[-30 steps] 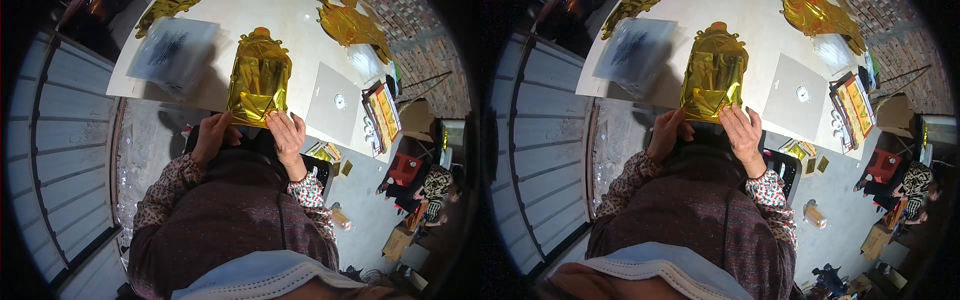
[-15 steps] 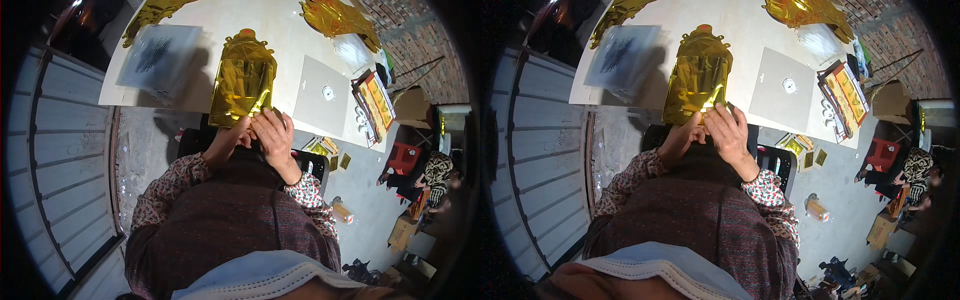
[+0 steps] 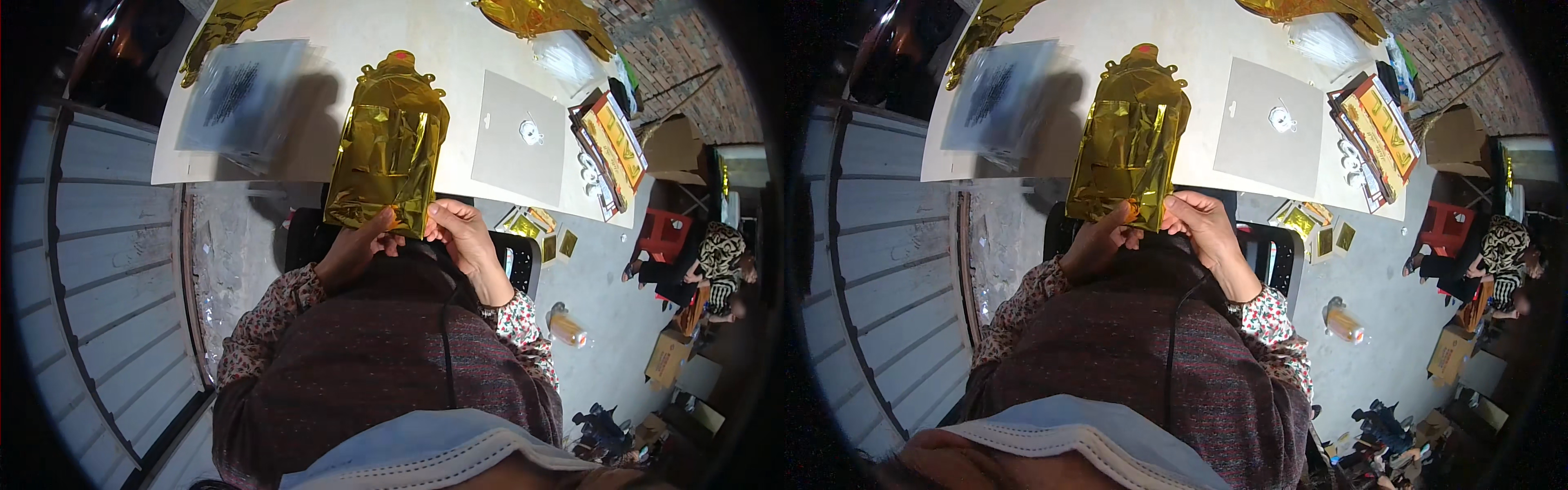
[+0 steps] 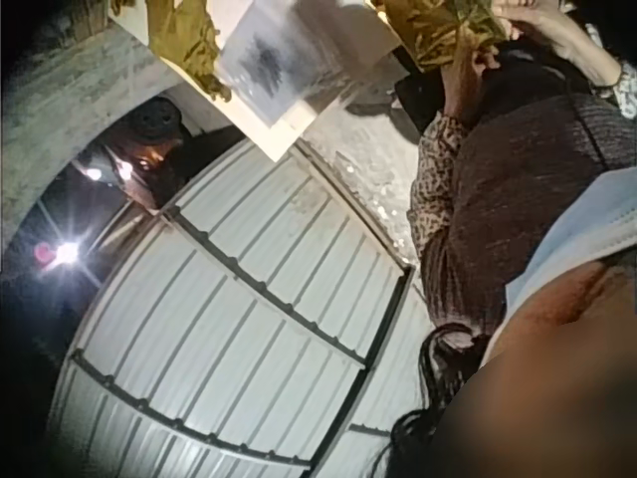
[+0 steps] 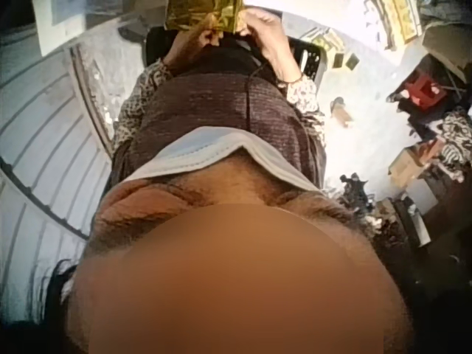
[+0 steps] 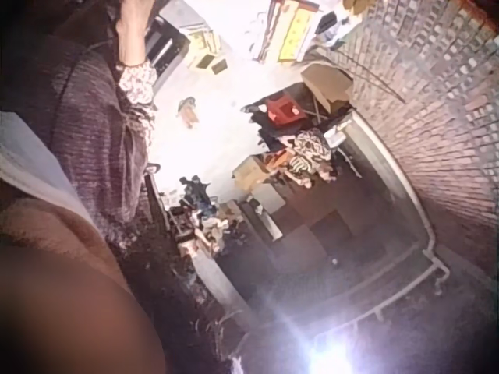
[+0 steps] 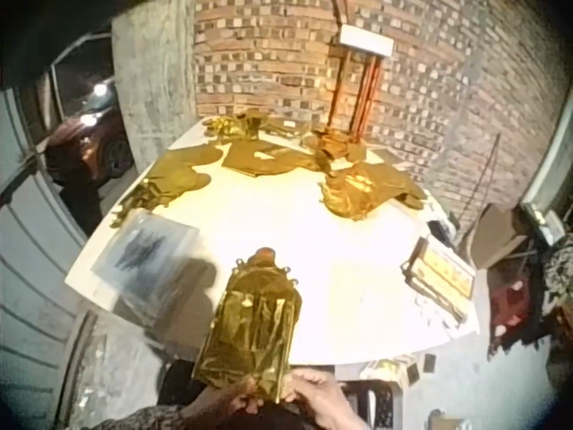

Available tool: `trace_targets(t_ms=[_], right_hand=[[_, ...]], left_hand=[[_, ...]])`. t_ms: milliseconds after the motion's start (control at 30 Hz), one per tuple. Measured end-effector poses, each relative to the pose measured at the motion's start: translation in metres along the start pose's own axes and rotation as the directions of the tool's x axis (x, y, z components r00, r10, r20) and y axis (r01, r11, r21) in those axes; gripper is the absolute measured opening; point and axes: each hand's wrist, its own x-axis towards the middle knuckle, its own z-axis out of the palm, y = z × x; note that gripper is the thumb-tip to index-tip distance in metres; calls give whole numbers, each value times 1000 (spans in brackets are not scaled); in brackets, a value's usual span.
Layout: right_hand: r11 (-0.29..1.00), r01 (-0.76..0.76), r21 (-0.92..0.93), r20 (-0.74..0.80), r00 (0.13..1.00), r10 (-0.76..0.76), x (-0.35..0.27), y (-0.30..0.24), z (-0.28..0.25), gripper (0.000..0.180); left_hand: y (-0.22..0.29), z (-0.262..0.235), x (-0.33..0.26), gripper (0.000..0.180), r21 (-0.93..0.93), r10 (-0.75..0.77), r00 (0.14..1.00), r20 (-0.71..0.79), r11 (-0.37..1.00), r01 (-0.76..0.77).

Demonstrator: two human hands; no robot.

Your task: Folding gold-colored foil sheets and placing them into protective paper folders.

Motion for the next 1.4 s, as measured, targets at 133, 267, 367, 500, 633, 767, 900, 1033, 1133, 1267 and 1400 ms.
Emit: trace_targets(t_ms=[133,267,367,500,633,767,900,1033,1133,1267,1400], right_hand=[[998,-53,40,10,999,53,-1,0,0,16],[995,-83,-50,57,995,86,1,-2,0,16],[990,-121,-73,60,990,126,2,-2,-1,15],[976,-73,-206,77,993,90,6,3,-4,15],[975,-61,-215,63,995,76,10,4,-1,14],[990,-49,-129,105,993,63,10,9,1,11],[999,-28,-24,47,998,29,6,9,10,4],[997,78,19,51,996,-79,7,22,7,8],[985,174,6,-28,984,-174,4,30,13,12],[900,436,-20,-140,890,-434,3,40,22,15],[876,456,-157,-91,877,-473,-3,35,21,13]], left_hand=[[-1,-1,-4,38,115,23,999,-27,993,-20],[5,0,-9,40,298,-12,1000,15,955,7],[0,-1,-9,40,289,18,1000,13,957,-21],[0,-1,-10,39,289,55,998,29,956,-61],[-5,-3,-8,35,274,47,999,19,960,-51],[-7,-4,-4,32,282,47,998,39,958,-56],[-11,-3,1,29,288,125,991,43,948,-132],[-13,0,2,26,355,183,983,30,917,-181],[-13,0,2,25,405,195,980,43,893,-195],[-10,3,0,24,406,169,985,38,898,-169],[-16,0,1,22,341,187,980,64,919,-198]])
